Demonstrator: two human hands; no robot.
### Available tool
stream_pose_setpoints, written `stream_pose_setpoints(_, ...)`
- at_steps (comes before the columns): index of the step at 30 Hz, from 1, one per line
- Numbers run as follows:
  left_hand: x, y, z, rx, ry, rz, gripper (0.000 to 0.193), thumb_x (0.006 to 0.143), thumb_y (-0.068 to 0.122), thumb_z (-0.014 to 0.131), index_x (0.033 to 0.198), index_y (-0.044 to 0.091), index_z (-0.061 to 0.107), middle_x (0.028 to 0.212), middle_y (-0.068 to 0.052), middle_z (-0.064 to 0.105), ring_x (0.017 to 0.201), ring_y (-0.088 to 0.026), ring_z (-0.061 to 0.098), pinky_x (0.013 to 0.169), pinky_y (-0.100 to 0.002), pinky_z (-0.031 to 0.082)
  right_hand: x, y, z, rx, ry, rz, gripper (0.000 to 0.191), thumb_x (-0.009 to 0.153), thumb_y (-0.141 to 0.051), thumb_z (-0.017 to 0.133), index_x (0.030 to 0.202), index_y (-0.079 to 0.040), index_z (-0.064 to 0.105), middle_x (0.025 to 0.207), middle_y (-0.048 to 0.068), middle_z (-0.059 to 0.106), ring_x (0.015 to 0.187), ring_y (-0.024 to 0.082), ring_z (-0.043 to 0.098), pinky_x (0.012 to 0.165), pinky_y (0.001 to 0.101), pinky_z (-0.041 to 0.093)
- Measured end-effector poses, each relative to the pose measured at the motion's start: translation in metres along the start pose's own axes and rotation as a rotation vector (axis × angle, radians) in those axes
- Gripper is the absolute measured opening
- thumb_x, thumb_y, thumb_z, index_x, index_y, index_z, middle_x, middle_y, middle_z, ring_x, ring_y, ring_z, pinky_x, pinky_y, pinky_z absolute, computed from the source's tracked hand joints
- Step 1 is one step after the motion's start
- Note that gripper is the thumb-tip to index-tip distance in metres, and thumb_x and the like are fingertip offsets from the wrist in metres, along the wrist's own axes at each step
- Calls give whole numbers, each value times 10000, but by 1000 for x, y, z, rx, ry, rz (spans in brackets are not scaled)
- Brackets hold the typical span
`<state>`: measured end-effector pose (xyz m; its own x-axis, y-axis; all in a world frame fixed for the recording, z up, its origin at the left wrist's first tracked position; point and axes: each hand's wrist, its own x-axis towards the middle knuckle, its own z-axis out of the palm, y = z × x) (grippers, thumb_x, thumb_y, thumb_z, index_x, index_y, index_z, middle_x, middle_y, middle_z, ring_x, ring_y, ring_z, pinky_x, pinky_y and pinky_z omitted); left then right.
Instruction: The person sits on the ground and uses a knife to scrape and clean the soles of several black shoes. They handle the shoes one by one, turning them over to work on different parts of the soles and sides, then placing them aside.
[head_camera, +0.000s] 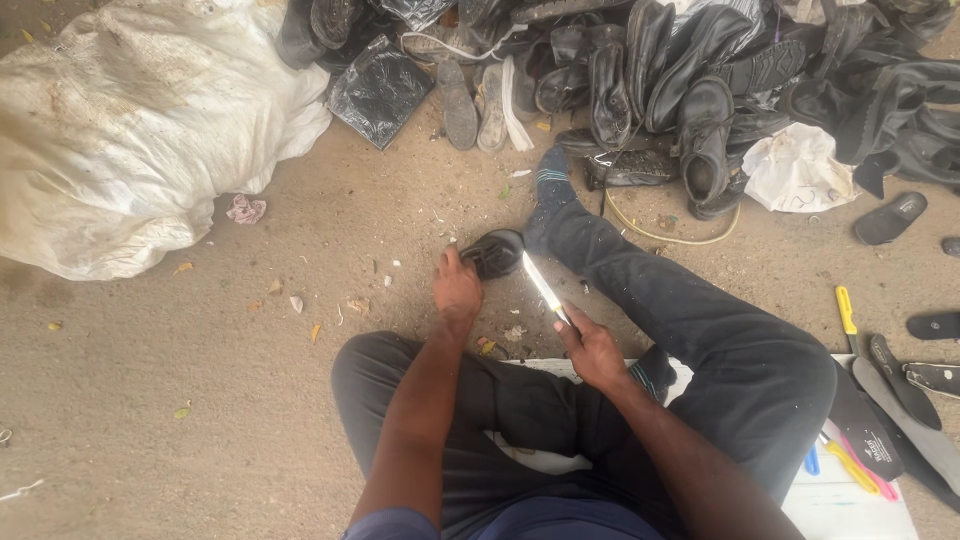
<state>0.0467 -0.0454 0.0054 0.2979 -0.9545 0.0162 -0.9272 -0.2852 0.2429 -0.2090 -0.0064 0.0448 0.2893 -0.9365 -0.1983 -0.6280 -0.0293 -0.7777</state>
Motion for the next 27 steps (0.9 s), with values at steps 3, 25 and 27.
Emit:
stream_pose_setpoints(3, 0, 9, -10, 70, -134, 81, 320, 1022, 203, 471, 1181, -18, 639, 1378, -171, 422, 1242, -300, 491, 996, -444, 497, -6, -11, 2, 48, 45, -125, 523, 997, -360, 610, 1444, -91, 564, 830, 107, 721, 751, 188, 692, 717, 360, 555)
stream_pose_setpoints(25, -11, -2, 36, -125, -71, 390, 162, 869, 96, 647, 963, 50, 771, 1382, -166, 466, 1208, -333, 500, 1045, -433, 447, 12, -10, 11, -530, -57, -254, 471, 976, -233, 557, 1422, -81, 533, 965, 234, 726, 764, 427, 724, 695, 538, 571)
stream_pose_setpoints(27, -18, 0, 45, -95, 85, 431, 148, 854, 118, 650, 916, 46, 763, 1385, -140, 503, 1206, -314, 502, 1003, -447, 432, 20, -14, 12, -553, -73, -302, 453, 995, -227, 539, 1418, -66, 528, 964, 243, 725, 780, 416, 730, 709, 529, 579)
